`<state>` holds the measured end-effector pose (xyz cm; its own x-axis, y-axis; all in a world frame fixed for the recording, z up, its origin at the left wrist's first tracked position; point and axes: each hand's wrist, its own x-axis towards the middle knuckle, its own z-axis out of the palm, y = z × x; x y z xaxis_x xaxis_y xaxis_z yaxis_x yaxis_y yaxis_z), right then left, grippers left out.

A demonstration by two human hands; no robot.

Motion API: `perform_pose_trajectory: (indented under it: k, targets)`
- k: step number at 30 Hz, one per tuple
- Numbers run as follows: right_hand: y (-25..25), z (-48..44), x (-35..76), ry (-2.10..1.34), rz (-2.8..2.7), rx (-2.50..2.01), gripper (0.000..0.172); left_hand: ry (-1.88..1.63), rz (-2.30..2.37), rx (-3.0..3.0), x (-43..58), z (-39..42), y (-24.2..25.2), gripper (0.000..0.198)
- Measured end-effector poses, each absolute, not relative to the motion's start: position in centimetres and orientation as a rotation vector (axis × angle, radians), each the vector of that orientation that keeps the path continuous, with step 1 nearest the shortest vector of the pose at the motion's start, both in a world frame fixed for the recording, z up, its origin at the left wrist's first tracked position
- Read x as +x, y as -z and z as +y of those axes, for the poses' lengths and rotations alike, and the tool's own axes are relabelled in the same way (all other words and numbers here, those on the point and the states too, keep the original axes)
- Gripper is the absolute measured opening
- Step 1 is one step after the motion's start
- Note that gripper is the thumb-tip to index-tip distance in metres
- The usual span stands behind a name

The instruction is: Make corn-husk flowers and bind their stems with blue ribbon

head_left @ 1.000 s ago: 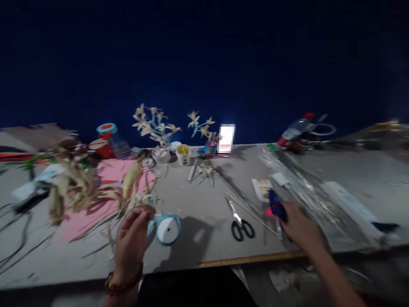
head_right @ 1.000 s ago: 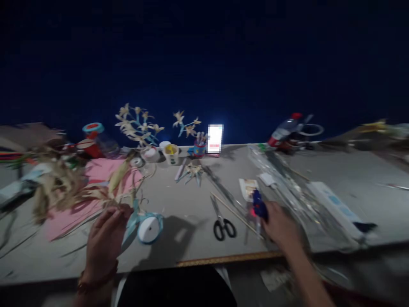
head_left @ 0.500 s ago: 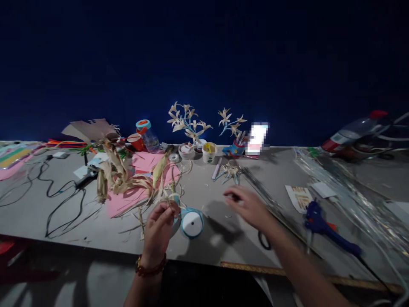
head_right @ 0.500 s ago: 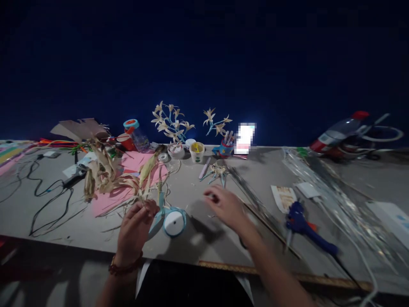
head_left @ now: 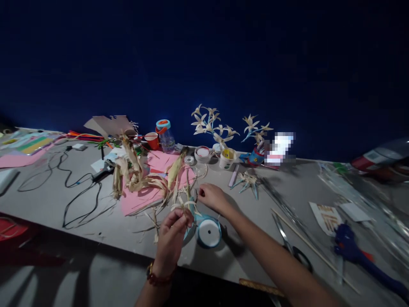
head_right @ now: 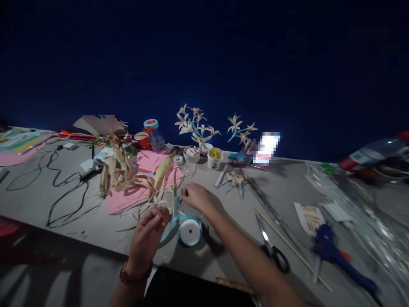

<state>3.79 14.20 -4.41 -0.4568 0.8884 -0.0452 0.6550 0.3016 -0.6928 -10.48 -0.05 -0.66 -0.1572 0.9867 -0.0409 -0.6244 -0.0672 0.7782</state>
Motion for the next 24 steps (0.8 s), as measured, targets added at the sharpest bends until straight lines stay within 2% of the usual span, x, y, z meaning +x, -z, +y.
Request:
perform_pose_trajectory:
  k: [4,9,14,17,21,24]
  targets:
    - [4.0,14.1,5.0,-1.205,-2.065,-1.294,0.004,-1.601,0.782,0.608,-10.6,0.5,0.6,0.013]
    - [1.3,11.4,7.5,-1.629,-1.798,-1.094,0.014,-1.593,0.825,0.599,-9.6,0.9,0.8,0.010]
    - [-1.9,7.7,10.1,-1.804,-1.551,-1.006,0.011,-1.524,0.807,0.606,-7.4,1.1,0.6,0.012]
    - [-3.2,6.1,11.5,-1.673,-1.576,-1.033,0.009,-1.464,0.805,0.675,-6.0,0.9,0.4,0.012]
    - [-5.0,4.1,13.0,-1.147,-1.894,-1.182,0.014,-1.424,0.880,0.833,-4.4,0.4,0.3,0.011]
    - [-6.1,3.0,13.6,-0.886,-1.995,-1.210,0.015,-1.396,0.898,0.874,-3.2,0.1,0.2,0.010]
